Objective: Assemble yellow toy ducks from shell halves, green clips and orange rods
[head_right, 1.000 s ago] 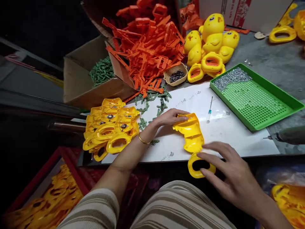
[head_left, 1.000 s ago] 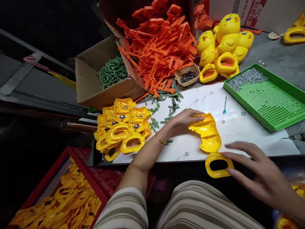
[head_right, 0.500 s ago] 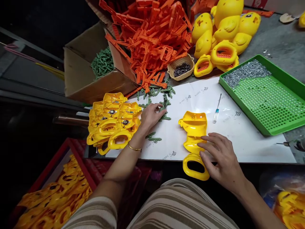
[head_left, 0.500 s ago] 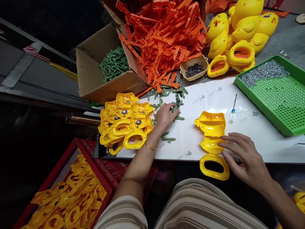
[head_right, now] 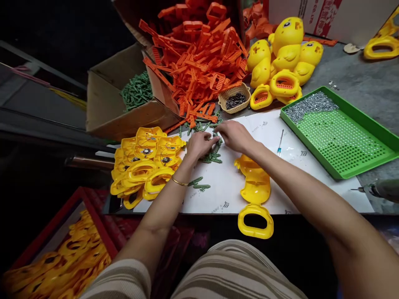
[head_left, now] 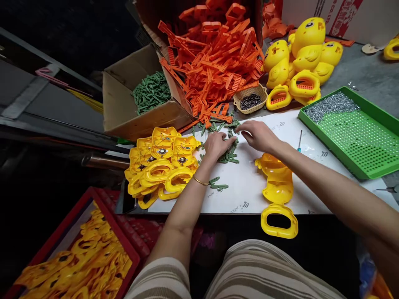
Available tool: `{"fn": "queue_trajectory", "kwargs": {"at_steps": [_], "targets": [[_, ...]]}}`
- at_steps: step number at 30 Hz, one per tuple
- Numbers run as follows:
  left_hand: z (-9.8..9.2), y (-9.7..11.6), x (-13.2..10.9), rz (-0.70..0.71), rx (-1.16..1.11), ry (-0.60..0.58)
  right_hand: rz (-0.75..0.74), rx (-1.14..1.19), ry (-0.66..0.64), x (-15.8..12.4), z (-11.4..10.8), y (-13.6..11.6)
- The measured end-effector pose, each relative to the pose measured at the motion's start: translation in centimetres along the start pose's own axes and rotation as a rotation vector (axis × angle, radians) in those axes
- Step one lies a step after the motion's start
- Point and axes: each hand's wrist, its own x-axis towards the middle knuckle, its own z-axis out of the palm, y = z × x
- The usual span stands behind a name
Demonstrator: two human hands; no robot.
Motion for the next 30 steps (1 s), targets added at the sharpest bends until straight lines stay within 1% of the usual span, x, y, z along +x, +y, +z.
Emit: {"fn": "queue_trajectory", "kwargs": {"at_steps": [2,3,5,7,10,13,15,17,19,21,22,24,26,27,28,29,30], "targets": [[0.1,-0.4,0.1,-0.028,-0.060,-0.030,-0.001,-0.054,-0.109,4.5,1.2,0.5],[0.2,-0.8,0.1,-0.042,-0.103,-0.039,-0.004,-0.077,-0.146,5.9,1.9,0.7],[0.6,-1.7,0.0,-0.061,-0.215,-0.049,-0.007,-0.108,-0.178,7.0,2.9,1.1],[1.2,-2.5,-0.1,-0.075,-0.354,-0.050,0.001,-0.135,-0.200,6.7,3.4,1.6],[1.7,-3.3,-0.3,-0.113,-0.574,-0.003,0.025,-0.158,-0.241,5.4,2.9,2.2],[1.3,-3.1,-1.0,-0.149,-0.763,0.070,0.037,-0.164,-0.275,4.8,2.1,2.6],[0.6,-2.6,-1.8,-0.154,-0.874,0.054,0.049,-0.163,-0.295,4.9,1.9,2.5],[0.1,-1.9,-2.8,-0.150,-0.964,-0.013,0.081,-0.157,-0.302,5.2,2.0,2.2],[0.1,-1.1,-4.1,-0.135,-1.036,-0.060,0.127,-0.139,-0.281,5.6,2.4,1.7],[0.6,-0.2,-5.5,-0.064,-1.043,-0.064,0.171,-0.097,-0.233,5.9,2.8,1.2],[1.0,0.3,-6.4,0.001,-1.010,-0.056,0.187,-0.064,-0.205,6.1,2.9,1.1],[1.8,1.3,-8.2,0.187,-0.877,-0.026,0.207,0.028,-0.144,6.4,2.8,1.2],[2.5,2.3,-9.8,0.357,-0.760,0.029,0.226,0.149,-0.068,6.3,2.2,1.7],[2.8,2.6,-10.4,0.401,-0.733,0.060,0.239,0.222,-0.023,6.0,1.7,2.1],[3.0,2.9,-10.7,0.404,-0.731,0.086,0.256,0.301,0.022,5.6,1.1,2.4],[3.1,3.1,-10.8,0.365,-0.755,0.103,0.277,0.388,0.064,4.9,0.5,2.8],[3.2,3.3,-10.6,0.295,-0.795,0.110,0.302,0.479,0.100,4.2,0.0,3.2]]}}
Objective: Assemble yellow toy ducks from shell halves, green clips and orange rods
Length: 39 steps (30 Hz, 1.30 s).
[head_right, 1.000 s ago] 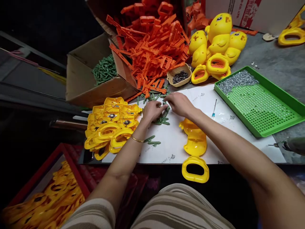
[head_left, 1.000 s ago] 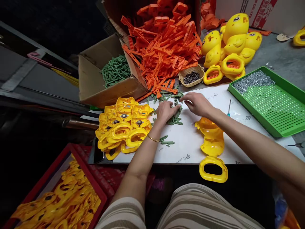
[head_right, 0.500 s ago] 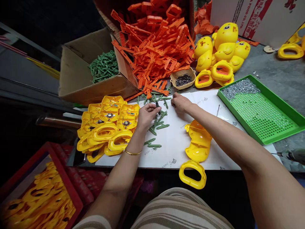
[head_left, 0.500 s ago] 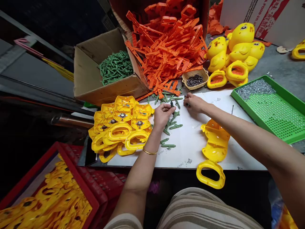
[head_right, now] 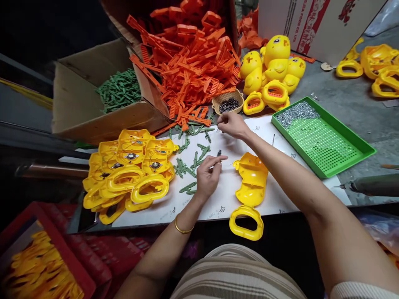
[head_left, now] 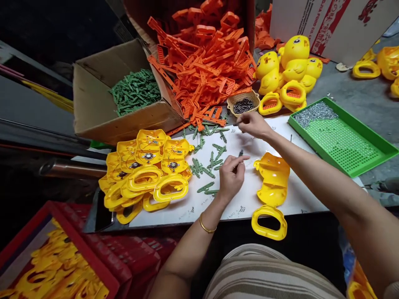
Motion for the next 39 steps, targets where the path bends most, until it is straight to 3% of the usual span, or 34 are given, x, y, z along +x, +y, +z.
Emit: {"fn": "queue_trajectory", "kwargs": {"at_steps": [5,8,11,15,19,21,23,27,39], "targets": [[0.4,-0.6,3.9,-0.268,-0.206,0.182,0.120,0.433,0.001,-4.3,-2.8,1.3],[1.0,-0.4,5.4,-0.326,-0.303,0.096,0.157,0.617,-0.070,-6.8,-3.4,1.3],[1.9,0.8,4.7,-0.337,-0.381,-0.070,0.180,0.755,-0.108,-9.1,-3.3,0.7],[3.1,2.6,2.5,-0.301,-0.402,0.018,0.140,0.893,-0.003,-11.7,-3.0,-0.3],[3.3,2.4,2.0,-0.124,-0.166,0.064,0.092,0.770,0.300,-14.5,-3.8,-0.3],[3.3,1.4,2.2,-0.035,0.019,0.001,0.071,0.642,0.458,-16.1,-4.6,0.2],[3.4,0.3,2.3,0.008,0.134,-0.117,0.048,0.484,0.526,-17.6,-5.1,1.0],[4.2,-0.9,1.3,0.036,0.203,-0.239,-0.005,0.195,0.527,-19.6,-4.8,2.8],[3.7,1.0,-3.4,-0.089,0.298,-0.183,0.002,-0.007,0.487,-20.9,-1.5,4.0]]}}
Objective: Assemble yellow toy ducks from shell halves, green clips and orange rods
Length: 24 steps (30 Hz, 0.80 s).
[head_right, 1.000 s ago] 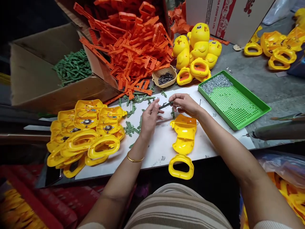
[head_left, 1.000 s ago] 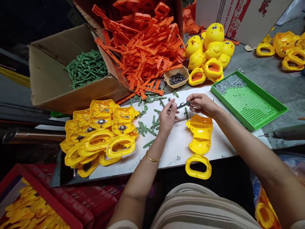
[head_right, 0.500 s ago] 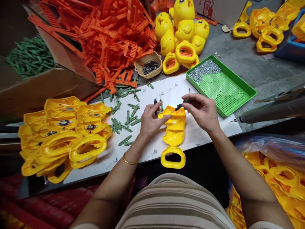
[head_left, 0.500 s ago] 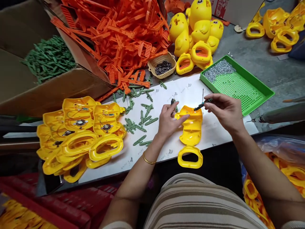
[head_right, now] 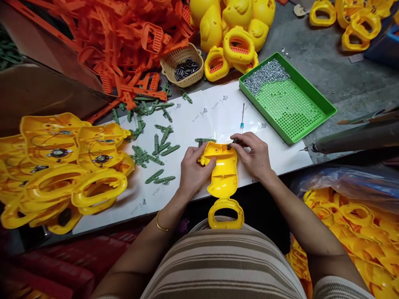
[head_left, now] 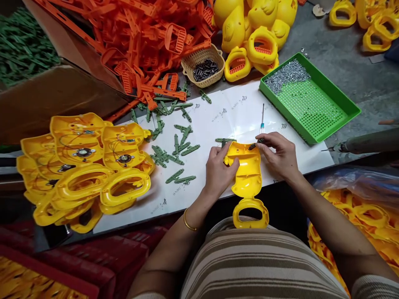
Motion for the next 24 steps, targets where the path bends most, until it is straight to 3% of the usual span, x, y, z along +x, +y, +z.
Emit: {"fn": "queue_trajectory", "kwargs": {"at_steps": [7,11,14,18,21,24], "targets": [[0.0,0.2,-0.4,-0.014,-0.036,-0.004,-0.122,-0.371,-0.177,-0.6,0.2,-1.1],[-0.2,0.1,-0.3,-0.027,-0.091,-0.036,-0.095,-0.452,-0.201,-0.4,0.5,-0.9],[-1.5,-0.3,0.0,-0.127,-0.227,-0.064,-0.086,-0.358,-0.191,-0.4,0.3,-0.4],[-4.3,-0.4,0.6,-0.368,-0.683,-0.011,-0.104,-0.218,-0.081,-0.9,-0.5,-1.1],[-5.6,0.3,0.3,-0.434,-0.926,-0.137,-0.095,-0.043,0.037,-0.8,-1.0,-3.1],[-5.6,1.7,-0.4,-0.401,-0.994,-0.272,0.139,0.290,-0.107,-0.1,-0.7,-5.4]]}}
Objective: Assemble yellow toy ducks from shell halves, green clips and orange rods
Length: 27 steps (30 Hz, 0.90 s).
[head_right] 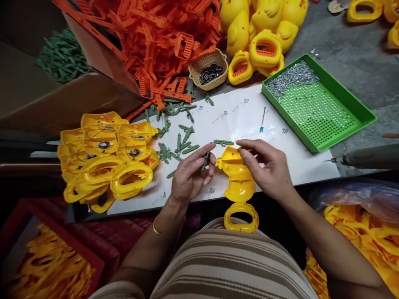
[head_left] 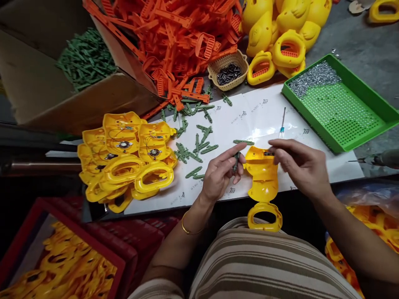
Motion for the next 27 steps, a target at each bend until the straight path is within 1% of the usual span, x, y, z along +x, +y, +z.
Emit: {"fn": "queue_trajectory", "kwargs": {"at_steps": [2,3,5,7,9,10,11,12,14,16,17,19,20,21,23,24,25,26,27], "targets": [[1.0,-0.1,-0.4,0.030,0.061,-0.061,0.204,0.221,-0.145,0.7,0.7,-0.9],[1.4,-0.2,-0.5,0.051,0.103,-0.077,0.278,0.306,-0.210,1.1,1.0,-1.1],[1.9,-0.2,-0.6,0.080,0.167,-0.092,0.376,0.429,-0.329,1.8,1.4,-1.2],[2.0,0.0,-0.6,0.039,0.174,-0.135,0.452,0.537,-0.422,2.1,1.4,-1.1],[1.8,0.3,-0.6,-0.054,0.135,-0.209,0.509,0.630,-0.481,2.2,1.3,-0.9],[1.6,0.4,-0.7,-0.083,0.098,-0.246,0.524,0.671,-0.485,2.1,1.3,-0.8],[1.5,0.5,-0.8,-0.081,0.057,-0.274,0.540,0.708,-0.474,2.1,1.2,-0.7],[1.5,0.6,-0.9,-0.044,0.023,-0.292,0.557,0.744,-0.447,2.1,1.3,-0.6],[1.5,0.5,-1.0,0.098,0.039,-0.288,0.597,0.808,-0.358,2.0,1.4,-0.5],[1.8,0.3,-0.9,0.304,0.190,-0.223,0.636,0.829,-0.306,2.0,1.7,-0.6],[1.9,0.2,-0.7,0.423,0.288,-0.170,0.640,0.816,-0.309,1.9,1.7,-0.7],[2.0,0.1,-0.2,0.647,0.455,-0.044,0.585,0.712,-0.336,1.7,1.4,-1.1],[1.9,0.1,0.2,0.728,0.519,0.021,0.510,0.619,-0.309,1.5,1.0,-1.2],[1.7,0.1,0.6,0.775,0.579,0.079,0.403,0.497,-0.228,1.3,0.5,-1.2],[1.2,0.1,1.6,0.793,0.726,0.160,0.156,0.189,0.027,0.7,-0.8,-0.8],[0.8,0.0,2.1,0.787,0.817,0.170,0.055,0.032,0.129,0.4,-1.4,-0.2],[0.5,-0.1,2.6,0.784,0.908,0.158,-0.014,-0.102,0.174,-0.1,-2.0,0.6],[0.3,-0.3,3.1,0.785,0.993,0.134,-0.049,-0.205,0.157,-0.5,-2.3,1.4],[0.0,-0.6,3.5,0.791,1.063,0.105,-0.057,-0.272,0.098,-1.0,-2.5,2.4]]}}
